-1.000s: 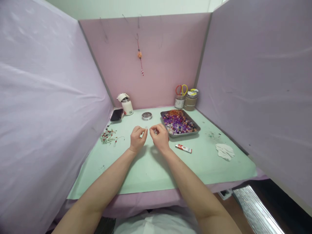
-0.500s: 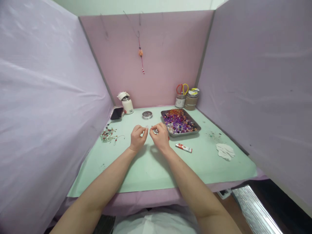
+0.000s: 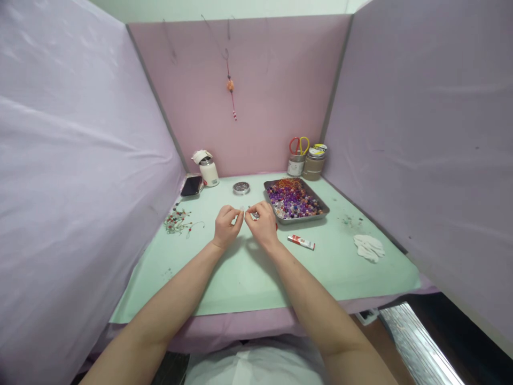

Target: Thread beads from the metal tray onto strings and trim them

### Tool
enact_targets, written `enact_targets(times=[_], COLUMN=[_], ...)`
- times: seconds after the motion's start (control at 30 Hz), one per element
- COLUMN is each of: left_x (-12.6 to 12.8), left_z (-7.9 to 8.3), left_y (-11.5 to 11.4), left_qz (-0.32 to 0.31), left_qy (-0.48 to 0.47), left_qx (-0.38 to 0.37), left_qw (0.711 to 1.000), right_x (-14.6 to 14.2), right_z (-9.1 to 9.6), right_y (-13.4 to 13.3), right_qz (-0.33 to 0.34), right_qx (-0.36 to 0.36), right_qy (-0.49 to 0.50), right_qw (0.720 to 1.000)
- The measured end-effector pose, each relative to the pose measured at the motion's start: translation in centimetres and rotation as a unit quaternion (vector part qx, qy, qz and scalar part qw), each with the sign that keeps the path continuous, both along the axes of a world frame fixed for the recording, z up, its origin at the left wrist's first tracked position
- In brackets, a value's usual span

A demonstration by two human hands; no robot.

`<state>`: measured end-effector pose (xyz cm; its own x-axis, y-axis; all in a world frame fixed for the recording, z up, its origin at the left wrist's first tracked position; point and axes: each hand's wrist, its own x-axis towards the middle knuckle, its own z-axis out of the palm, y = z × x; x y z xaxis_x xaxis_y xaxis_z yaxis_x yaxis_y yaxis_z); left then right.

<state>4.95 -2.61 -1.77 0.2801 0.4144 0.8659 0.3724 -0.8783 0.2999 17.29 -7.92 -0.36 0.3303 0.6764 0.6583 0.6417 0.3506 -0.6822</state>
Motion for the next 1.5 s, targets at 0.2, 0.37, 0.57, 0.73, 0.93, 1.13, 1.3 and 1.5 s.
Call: enact_targets(times=[0.2,0.37,0.57,0.73,0.93,1.13,1.3,1.5], left_x=[0.0,0.0,-0.1,-0.1,-0.1,-0.1,0.0,0.0], left_z=[0.0,-0.1,-0.3,-0.2,-0.1,0.2,0.2,-0.1], left_y=[-0.1,0.0,0.2,0.1,0.1,0.0,-0.1,0.1], left_qz=[-0.004,-0.005,-0.004,-0.014,-0.039,-0.1,-0.134,-0.122], left_qy=[0.013,0.02,0.033,0.038,0.053,0.091,0.116,0.125], left_qx=[0.0,0.01,0.01,0.013,0.005,-0.029,-0.039,-0.052], left_qw=[1.0,1.0,0.999,0.999,0.998,0.99,0.984,0.983], right_x=[0.0,0.1,0.1,0.4,1.0,2.8,3.6,3.5], right_z=[0.1,0.2,0.0,-0.3,-0.3,-0.4,-0.4,-0.2], right_y=[-0.1,-0.3,-0.2,0.1,0.4,0.6,0.2,0.1], right_qz=[0.017,0.061,0.113,0.118,0.144,0.232,0.285,0.288], right_qx=[-0.011,-0.025,-0.033,-0.058,-0.055,-0.165,-0.223,-0.21], right_qy=[0.017,0.061,0.127,0.173,0.223,0.256,0.281,0.239], right_qw=[1.0,0.996,0.985,0.976,0.963,0.924,0.889,0.903])
